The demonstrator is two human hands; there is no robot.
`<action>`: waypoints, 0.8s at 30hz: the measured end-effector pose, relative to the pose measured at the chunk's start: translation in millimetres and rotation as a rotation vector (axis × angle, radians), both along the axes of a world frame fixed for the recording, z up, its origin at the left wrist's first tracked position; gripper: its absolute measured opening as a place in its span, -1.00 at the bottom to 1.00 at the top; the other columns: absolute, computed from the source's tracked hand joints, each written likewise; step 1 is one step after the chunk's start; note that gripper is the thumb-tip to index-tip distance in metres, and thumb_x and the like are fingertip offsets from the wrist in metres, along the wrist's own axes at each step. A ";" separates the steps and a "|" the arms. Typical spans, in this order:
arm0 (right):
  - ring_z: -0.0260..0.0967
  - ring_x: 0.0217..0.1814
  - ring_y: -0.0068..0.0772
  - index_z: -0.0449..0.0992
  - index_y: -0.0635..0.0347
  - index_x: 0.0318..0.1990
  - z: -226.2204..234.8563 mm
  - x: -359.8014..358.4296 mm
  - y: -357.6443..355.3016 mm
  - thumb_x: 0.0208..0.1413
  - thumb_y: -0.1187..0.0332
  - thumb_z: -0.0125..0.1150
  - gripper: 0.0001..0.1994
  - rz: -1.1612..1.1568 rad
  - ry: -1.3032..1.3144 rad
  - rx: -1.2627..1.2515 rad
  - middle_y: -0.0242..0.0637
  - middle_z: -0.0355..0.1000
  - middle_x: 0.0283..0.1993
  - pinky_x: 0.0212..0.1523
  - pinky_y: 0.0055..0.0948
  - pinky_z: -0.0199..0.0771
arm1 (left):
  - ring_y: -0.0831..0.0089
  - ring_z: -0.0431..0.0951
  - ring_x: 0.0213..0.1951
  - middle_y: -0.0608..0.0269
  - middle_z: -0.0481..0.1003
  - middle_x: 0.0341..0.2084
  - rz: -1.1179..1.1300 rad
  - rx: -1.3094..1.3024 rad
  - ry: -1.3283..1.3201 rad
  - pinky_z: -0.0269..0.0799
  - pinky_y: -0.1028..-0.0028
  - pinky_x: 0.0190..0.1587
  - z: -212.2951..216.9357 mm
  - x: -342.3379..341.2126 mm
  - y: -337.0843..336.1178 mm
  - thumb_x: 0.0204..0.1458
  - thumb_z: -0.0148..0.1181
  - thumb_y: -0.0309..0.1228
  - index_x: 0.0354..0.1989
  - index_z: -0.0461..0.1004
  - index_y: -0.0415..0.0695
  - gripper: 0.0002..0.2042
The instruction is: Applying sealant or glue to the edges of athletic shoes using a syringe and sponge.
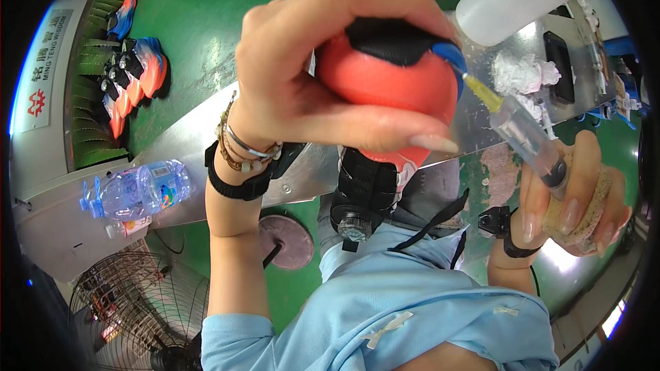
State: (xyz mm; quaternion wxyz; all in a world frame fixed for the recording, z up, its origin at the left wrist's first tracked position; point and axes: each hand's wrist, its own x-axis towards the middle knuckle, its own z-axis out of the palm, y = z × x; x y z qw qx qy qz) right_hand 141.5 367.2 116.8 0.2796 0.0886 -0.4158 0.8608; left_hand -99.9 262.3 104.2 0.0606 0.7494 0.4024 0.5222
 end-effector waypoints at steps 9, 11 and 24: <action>0.19 -0.59 -0.22 0.40 -0.10 -0.57 -50.6 -17.9 -10.7 0.16 0.11 -0.11 -0.70 0.023 0.030 -0.102 -0.30 0.20 -0.36 -0.56 -0.47 0.26 | 0.13 0.55 -0.32 -0.20 0.44 -0.36 -0.150 0.196 -0.373 0.56 0.28 -0.32 -41.5 -32.9 12.3 -0.37 0.46 -0.18 -0.19 0.22 -0.40 -0.32; 0.20 -0.57 -0.23 0.39 -0.10 -0.57 -53.7 -17.6 -10.2 0.17 0.11 -0.13 -0.70 0.021 0.001 -0.112 -0.30 0.20 -0.34 -0.54 -0.47 0.26 | 0.13 0.55 -0.32 -0.14 0.45 -0.39 -0.085 0.155 -0.375 0.57 0.25 -0.31 -31.4 -26.8 11.2 -0.37 0.45 -0.14 -0.19 0.23 -0.38 -0.32; 0.21 -0.56 -0.20 0.36 -0.07 -0.48 -98.4 -14.1 -29.3 0.20 0.06 -0.32 -0.65 -0.068 -0.100 -0.159 -0.20 0.17 -0.29 -0.46 -0.37 0.28 | 0.21 0.49 -0.19 0.00 0.43 -0.29 0.164 -0.041 -0.493 0.45 0.34 -0.16 -49.8 -48.7 -1.3 -0.09 0.20 -0.12 -0.11 0.26 -0.31 -0.47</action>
